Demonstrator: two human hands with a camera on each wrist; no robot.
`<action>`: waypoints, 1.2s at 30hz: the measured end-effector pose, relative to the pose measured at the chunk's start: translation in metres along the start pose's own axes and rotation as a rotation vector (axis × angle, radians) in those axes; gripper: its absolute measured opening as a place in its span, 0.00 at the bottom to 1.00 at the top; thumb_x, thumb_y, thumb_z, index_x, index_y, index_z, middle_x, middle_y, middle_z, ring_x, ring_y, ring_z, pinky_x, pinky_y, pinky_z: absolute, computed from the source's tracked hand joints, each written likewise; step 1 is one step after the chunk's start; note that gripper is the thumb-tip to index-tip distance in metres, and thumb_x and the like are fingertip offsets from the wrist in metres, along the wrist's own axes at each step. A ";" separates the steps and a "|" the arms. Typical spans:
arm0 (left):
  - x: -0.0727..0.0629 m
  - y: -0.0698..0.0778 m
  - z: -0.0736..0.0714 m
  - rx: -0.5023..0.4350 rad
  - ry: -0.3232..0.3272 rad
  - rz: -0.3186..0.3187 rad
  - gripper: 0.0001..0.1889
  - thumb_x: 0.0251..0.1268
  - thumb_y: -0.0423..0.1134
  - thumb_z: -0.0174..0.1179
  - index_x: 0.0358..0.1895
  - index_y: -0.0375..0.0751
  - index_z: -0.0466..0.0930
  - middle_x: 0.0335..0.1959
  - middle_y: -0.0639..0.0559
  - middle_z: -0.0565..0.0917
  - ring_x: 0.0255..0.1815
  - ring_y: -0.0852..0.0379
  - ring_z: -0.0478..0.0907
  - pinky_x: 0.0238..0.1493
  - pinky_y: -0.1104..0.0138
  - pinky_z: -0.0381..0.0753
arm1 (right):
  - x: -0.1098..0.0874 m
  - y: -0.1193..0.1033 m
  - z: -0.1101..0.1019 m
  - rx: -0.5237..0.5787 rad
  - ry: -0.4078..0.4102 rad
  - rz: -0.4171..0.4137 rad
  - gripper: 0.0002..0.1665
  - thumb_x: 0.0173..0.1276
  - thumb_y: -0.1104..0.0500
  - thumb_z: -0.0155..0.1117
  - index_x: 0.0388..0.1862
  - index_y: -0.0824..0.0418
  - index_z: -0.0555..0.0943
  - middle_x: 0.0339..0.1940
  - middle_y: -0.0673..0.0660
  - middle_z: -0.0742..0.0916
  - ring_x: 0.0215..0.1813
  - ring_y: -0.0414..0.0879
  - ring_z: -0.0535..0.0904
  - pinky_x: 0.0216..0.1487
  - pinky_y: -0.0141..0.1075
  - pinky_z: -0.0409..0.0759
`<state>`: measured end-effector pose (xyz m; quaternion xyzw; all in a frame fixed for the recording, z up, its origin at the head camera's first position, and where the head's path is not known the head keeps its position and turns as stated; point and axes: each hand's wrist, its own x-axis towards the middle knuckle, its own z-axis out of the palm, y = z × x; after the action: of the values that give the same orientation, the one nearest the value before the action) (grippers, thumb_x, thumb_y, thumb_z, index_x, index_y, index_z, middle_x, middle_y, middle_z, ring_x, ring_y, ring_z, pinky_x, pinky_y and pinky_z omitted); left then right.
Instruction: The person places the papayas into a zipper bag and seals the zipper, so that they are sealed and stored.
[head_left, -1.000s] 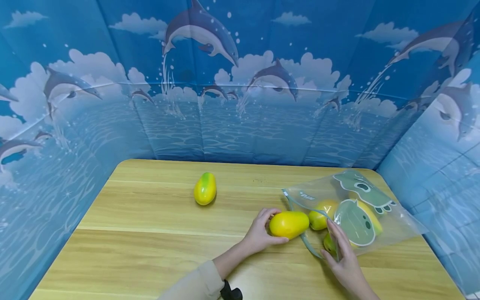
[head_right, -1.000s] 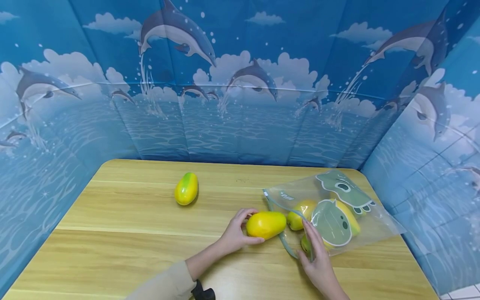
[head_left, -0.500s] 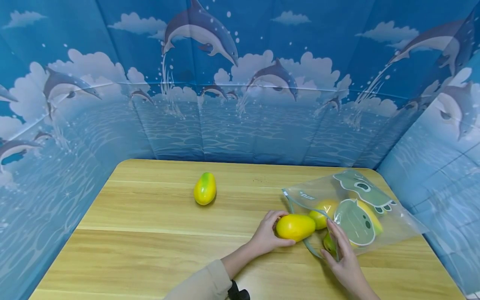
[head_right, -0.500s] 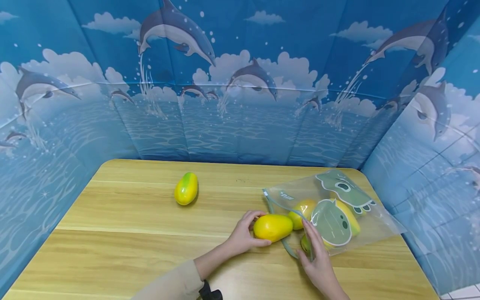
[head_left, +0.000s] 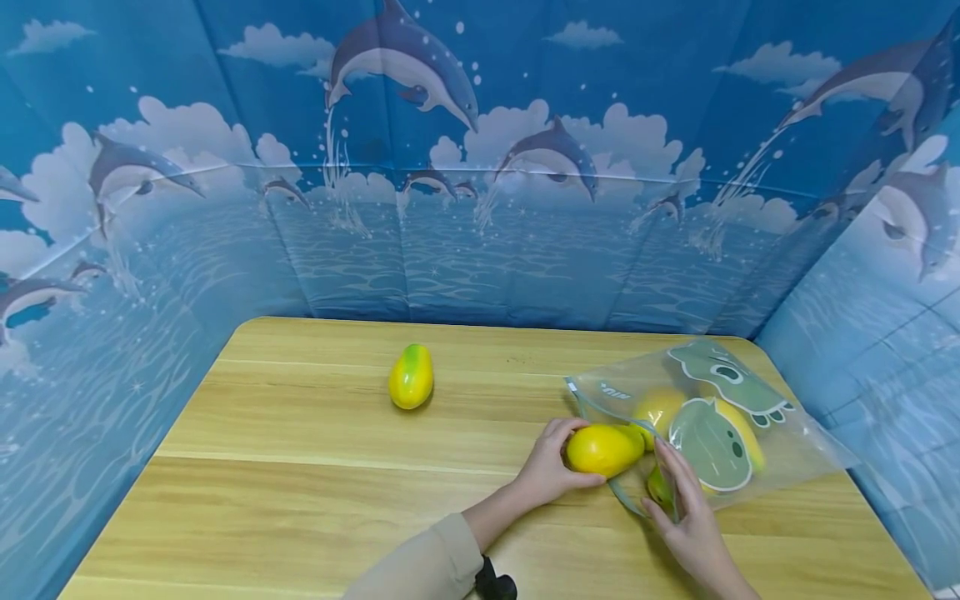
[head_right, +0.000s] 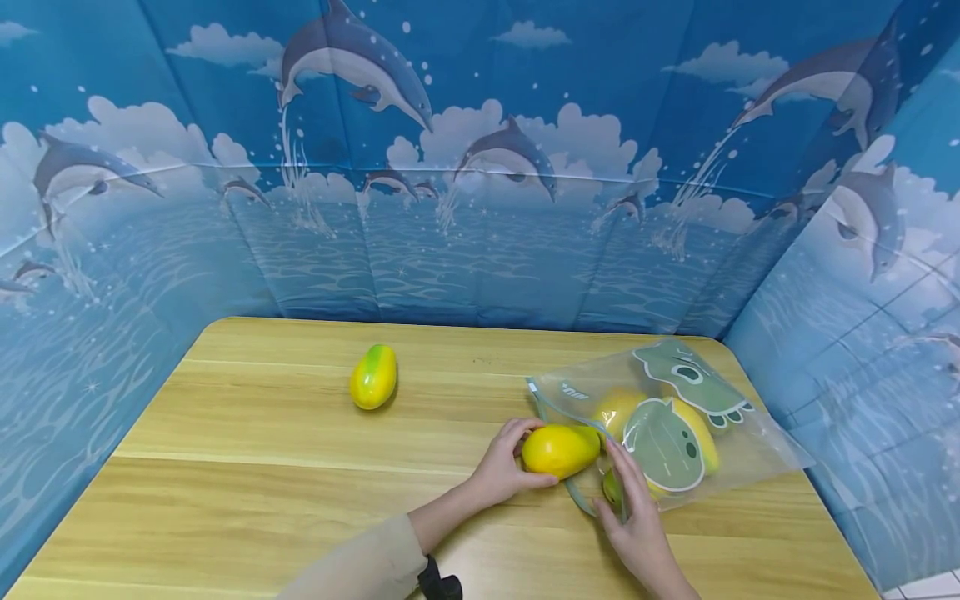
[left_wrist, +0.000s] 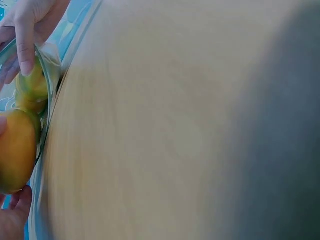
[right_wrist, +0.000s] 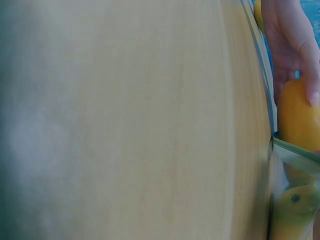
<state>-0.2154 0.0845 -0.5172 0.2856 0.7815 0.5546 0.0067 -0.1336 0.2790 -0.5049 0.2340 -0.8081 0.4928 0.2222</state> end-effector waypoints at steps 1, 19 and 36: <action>0.001 0.000 0.002 0.004 -0.001 0.001 0.34 0.42 0.40 0.73 0.57 0.48 0.68 0.51 0.52 0.70 0.49 0.64 0.67 0.51 0.73 0.72 | 0.000 -0.001 0.000 -0.006 -0.005 0.002 0.56 0.33 0.93 0.56 0.67 0.77 0.53 0.70 0.60 0.59 0.71 0.36 0.51 0.64 0.21 0.54; 0.014 0.007 0.033 0.034 0.121 -0.070 0.34 0.45 0.43 0.71 0.58 0.45 0.68 0.53 0.54 0.75 0.52 0.62 0.71 0.54 0.70 0.71 | 0.002 -0.003 0.000 -0.029 -0.022 -0.001 0.55 0.34 0.94 0.56 0.67 0.77 0.52 0.69 0.67 0.57 0.71 0.36 0.51 0.64 0.21 0.54; 0.018 0.011 0.045 -0.032 0.264 -0.151 0.31 0.48 0.40 0.70 0.57 0.41 0.69 0.51 0.53 0.72 0.43 0.65 0.70 0.39 0.78 0.75 | 0.003 -0.002 -0.001 -0.022 -0.023 0.002 0.56 0.34 0.94 0.56 0.67 0.77 0.52 0.69 0.66 0.58 0.71 0.38 0.50 0.65 0.22 0.54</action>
<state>-0.2110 0.1342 -0.5197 0.1504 0.7861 0.5975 -0.0498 -0.1347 0.2784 -0.5019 0.2367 -0.8161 0.4814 0.2149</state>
